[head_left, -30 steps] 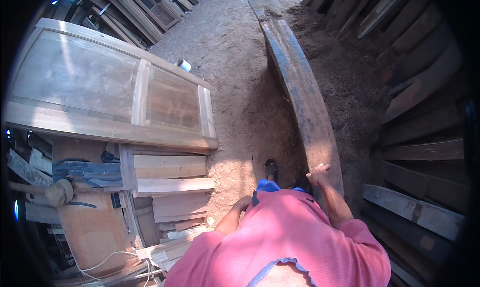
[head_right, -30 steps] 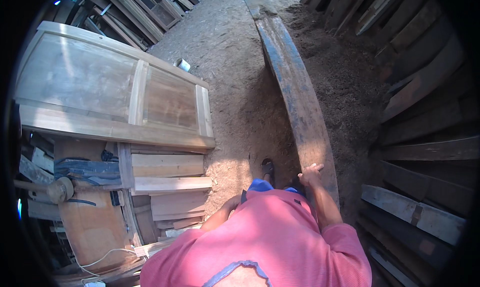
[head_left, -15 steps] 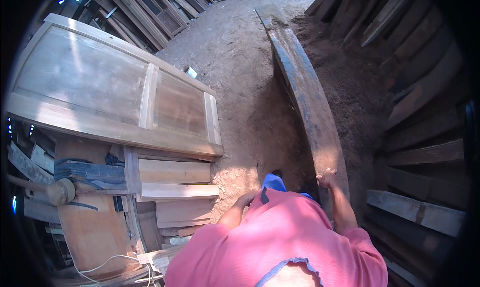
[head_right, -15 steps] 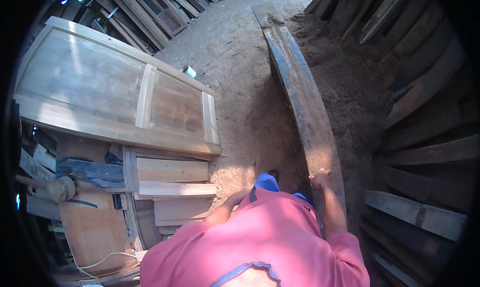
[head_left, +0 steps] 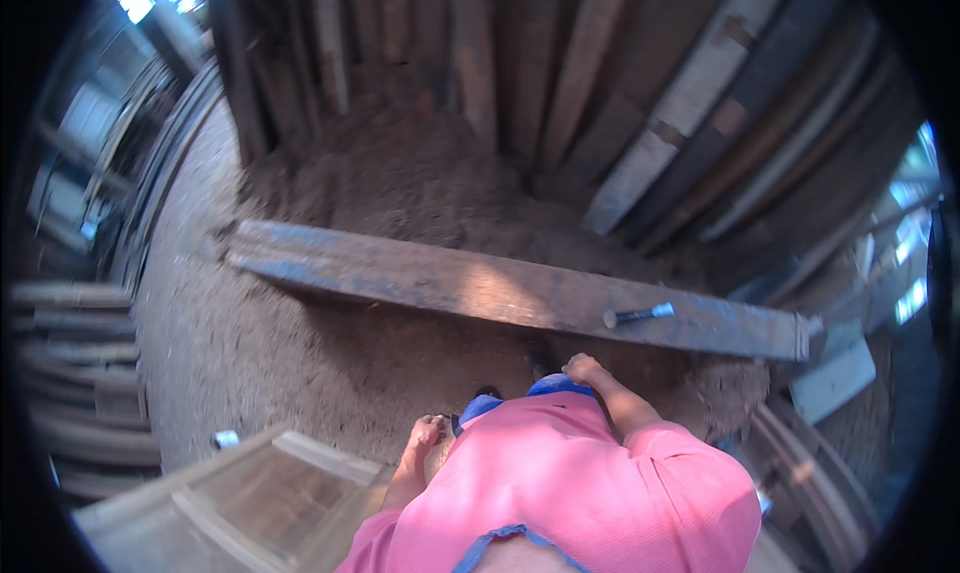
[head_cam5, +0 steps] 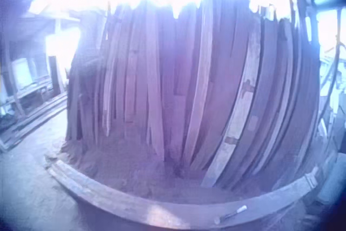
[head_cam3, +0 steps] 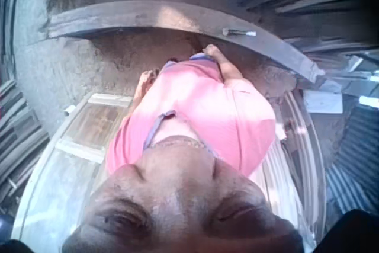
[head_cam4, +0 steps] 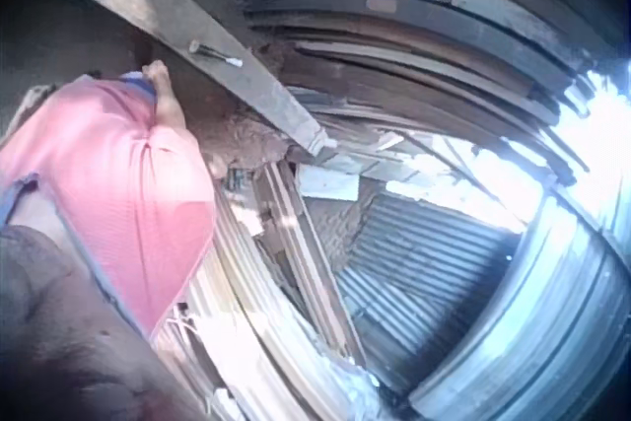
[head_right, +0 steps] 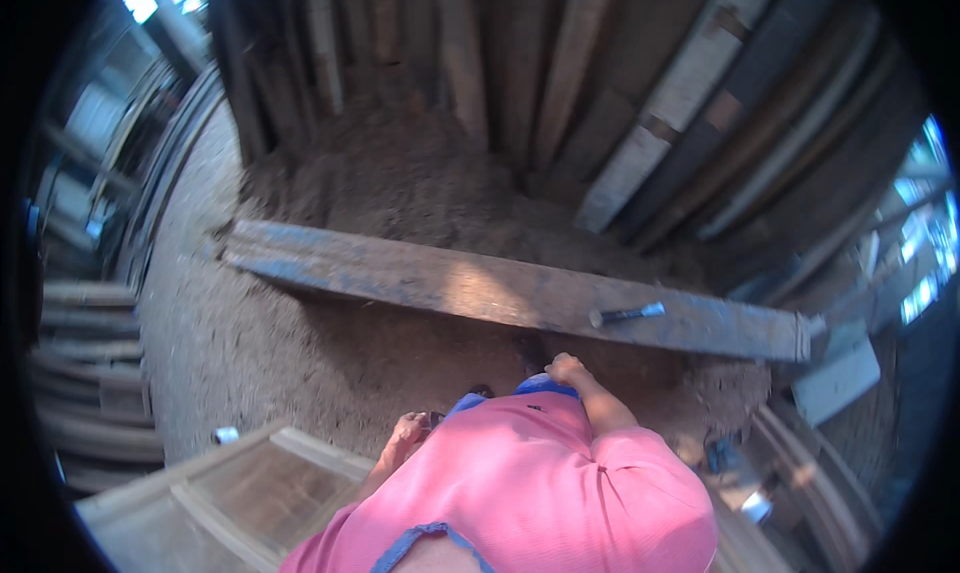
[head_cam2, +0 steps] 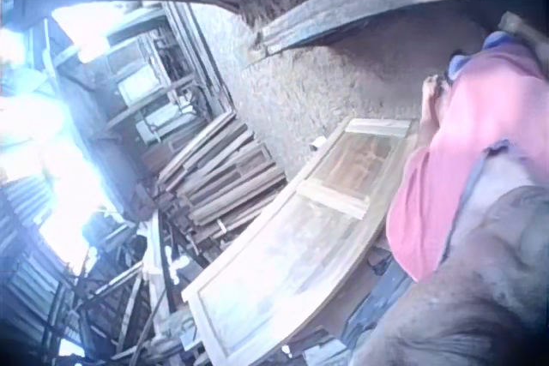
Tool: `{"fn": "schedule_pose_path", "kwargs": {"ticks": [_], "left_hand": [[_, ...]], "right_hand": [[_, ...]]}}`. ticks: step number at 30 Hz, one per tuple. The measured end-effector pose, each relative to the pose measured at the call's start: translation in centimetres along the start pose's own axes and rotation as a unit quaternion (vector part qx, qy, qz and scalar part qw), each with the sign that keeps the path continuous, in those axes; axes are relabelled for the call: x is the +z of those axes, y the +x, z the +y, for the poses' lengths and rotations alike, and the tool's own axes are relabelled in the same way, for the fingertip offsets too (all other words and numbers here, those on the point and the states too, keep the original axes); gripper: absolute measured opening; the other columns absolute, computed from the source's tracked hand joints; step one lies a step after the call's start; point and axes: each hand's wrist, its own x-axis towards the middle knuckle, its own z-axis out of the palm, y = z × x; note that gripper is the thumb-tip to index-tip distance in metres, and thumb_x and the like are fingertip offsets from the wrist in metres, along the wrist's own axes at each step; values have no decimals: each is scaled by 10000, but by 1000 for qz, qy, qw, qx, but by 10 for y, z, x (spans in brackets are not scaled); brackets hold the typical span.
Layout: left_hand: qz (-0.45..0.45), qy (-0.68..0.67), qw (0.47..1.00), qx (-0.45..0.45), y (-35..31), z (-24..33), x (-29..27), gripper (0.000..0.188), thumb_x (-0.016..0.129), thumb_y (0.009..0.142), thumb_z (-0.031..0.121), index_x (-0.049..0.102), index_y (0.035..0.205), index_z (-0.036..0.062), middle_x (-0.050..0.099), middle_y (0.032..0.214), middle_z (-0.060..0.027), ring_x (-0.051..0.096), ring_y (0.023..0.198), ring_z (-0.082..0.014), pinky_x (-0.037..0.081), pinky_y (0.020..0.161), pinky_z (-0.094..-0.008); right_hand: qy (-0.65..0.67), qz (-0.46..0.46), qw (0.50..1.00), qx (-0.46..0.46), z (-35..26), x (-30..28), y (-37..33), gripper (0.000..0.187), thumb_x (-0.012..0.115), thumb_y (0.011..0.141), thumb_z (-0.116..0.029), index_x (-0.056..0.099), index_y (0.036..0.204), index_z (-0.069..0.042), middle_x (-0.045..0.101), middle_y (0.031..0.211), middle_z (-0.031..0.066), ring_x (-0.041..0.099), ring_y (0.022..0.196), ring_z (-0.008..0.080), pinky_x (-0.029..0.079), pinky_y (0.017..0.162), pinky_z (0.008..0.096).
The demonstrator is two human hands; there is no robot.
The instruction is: The person sharpens a metal tool on a whetstone, then moves through a workshop, picks up several wooden door frames and planks from stacks, and leans them against a wall.
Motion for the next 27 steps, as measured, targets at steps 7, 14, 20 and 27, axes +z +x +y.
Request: {"fn": "schedule_pose_path", "kwargs": {"ticks": [7,14,20,27], "left_hand": [[-113,323,936,80,58,40,-57,272,603,911,258,661,979,2,679,887,-115,659,714,-199,517,600,-328],[-102,450,849,257,60,125,21,353,587,877,324,686,1042,28,683,1095,-220,646,1084,-356,495,926,-420],[-153,487,723,465,-3,217,211,364,635,859,266,622,1133,28,666,1075,-229,626,1037,-412,501,894,-467],[-51,577,581,571,-23,288,366,593,679,810,327,518,1307,46,549,1266,-262,528,1176,-447,421,1011,-503]], "right_hand": [[131,87,980,122,111,136,-82,425,536,915,-376,712,1052,-14,655,1146,233,600,1141,385,469,987,443],[233,192,920,249,106,171,-123,392,504,920,-346,715,1062,-49,653,1163,212,601,1147,373,481,975,439],[239,203,938,150,160,212,-113,358,511,930,-350,717,1053,-85,669,1138,203,629,1066,391,505,932,448],[360,256,862,249,209,211,-154,317,548,860,-314,742,1014,-116,692,1078,189,665,1009,360,541,855,449]]}}
